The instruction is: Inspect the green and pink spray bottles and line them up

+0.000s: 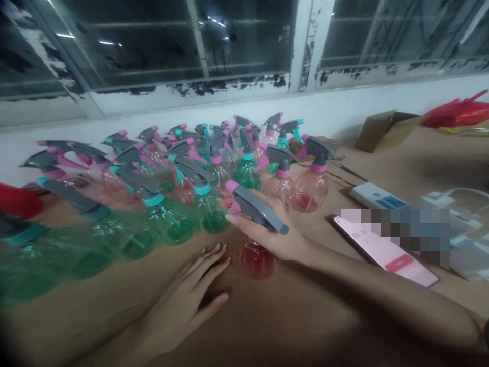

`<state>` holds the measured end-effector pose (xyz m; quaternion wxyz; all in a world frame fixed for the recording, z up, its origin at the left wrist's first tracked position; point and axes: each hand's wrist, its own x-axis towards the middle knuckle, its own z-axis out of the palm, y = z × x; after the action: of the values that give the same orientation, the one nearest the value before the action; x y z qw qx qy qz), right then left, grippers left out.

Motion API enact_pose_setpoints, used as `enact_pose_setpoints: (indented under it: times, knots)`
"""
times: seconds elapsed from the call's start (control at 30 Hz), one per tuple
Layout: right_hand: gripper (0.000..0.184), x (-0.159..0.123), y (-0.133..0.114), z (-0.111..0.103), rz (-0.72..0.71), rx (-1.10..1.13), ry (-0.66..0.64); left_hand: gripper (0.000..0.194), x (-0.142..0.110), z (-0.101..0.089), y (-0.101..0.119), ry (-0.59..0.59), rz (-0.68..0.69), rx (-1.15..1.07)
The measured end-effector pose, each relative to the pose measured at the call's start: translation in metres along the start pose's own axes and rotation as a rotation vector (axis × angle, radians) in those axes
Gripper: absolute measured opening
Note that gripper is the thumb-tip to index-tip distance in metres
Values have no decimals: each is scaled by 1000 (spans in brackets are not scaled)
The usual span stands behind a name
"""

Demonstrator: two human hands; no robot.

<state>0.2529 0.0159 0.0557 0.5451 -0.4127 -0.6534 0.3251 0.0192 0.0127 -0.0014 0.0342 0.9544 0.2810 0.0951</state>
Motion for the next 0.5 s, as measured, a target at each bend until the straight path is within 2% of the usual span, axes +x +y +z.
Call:
enact_pose_setpoints:
  times: [0.13,0.5]
  knots:
    - [23,0,2,0,14,-36,33,49,0,-1,0,7,-6,-10]
    - [19,-3,3,-2,32,-70,-11,50,-1,1,1,23,-13,-15]
